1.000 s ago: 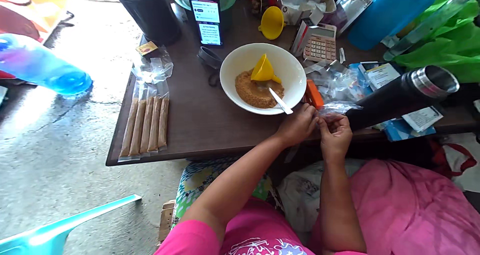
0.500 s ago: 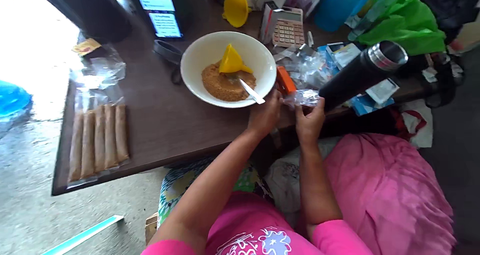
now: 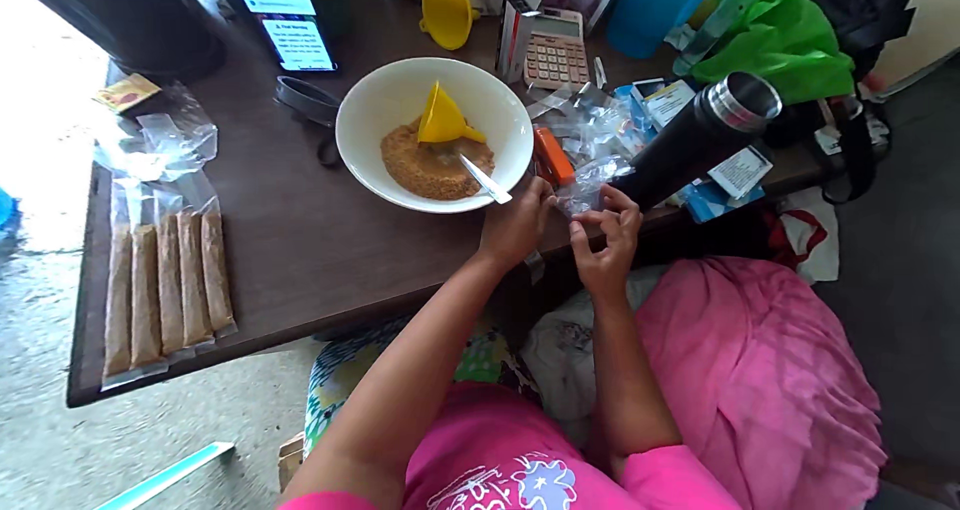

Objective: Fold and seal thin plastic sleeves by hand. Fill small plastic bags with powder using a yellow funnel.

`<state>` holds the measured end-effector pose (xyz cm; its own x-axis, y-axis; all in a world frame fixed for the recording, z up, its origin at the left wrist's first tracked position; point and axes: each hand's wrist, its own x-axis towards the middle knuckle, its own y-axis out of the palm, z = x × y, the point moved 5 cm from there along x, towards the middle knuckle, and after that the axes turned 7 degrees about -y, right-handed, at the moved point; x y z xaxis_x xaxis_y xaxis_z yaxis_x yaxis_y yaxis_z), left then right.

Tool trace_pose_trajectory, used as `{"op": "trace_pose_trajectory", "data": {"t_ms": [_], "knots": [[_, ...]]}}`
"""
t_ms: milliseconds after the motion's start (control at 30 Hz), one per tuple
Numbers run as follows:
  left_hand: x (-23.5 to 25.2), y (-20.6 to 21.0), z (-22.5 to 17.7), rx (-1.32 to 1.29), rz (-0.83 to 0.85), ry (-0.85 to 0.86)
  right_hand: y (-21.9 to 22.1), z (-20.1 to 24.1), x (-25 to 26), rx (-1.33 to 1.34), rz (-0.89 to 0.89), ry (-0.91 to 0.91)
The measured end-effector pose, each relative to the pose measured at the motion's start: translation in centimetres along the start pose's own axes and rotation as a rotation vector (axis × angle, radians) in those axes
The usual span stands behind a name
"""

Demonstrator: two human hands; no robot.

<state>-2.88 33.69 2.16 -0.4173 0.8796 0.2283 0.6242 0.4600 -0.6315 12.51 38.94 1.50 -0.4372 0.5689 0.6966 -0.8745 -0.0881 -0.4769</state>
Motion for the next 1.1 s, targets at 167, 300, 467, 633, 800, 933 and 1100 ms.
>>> {"op": "trace_pose_trajectory", "data": {"t_ms": [167, 300, 467, 633, 800, 933, 1100], "knots": [[-0.1, 0.1, -0.1, -0.071, 0.041, 0.05, 0.8, -0.1, 0.2, -0.219, 0.087, -0.019], [-0.1, 0.3, -0.1, -0.114, 0.082, 0.095, 1.6, 0.2, 0.7, -0.251, 0.175, -0.03], [-0.1, 0.4, 0.1, -0.167, 0.118, 0.141, 1.5, 0.4, 0.5, -0.474, 0.226, 0.029], [-0.1, -0.1, 0.4, -0.281, 0.055, 0.045, 1.5, -0.4, 0.2, -0.331, 0.202, -0.014], [-0.3, -0.3, 0.6, -0.366, 0.05, -0.007, 1.0, -0.7, 0.0, -0.195, 0.169, 0.02], [-1.2, -0.6, 0.8, -0.411, 0.071, -0.029, -1.1, 0.3, -0.7, 0.17, 0.06, 0.27], [-6.8, -2.2, 1.0, -0.565, 0.076, -0.093, -2.6, 2.1, -2.6, 0.845, -0.066, 0.55]]}}
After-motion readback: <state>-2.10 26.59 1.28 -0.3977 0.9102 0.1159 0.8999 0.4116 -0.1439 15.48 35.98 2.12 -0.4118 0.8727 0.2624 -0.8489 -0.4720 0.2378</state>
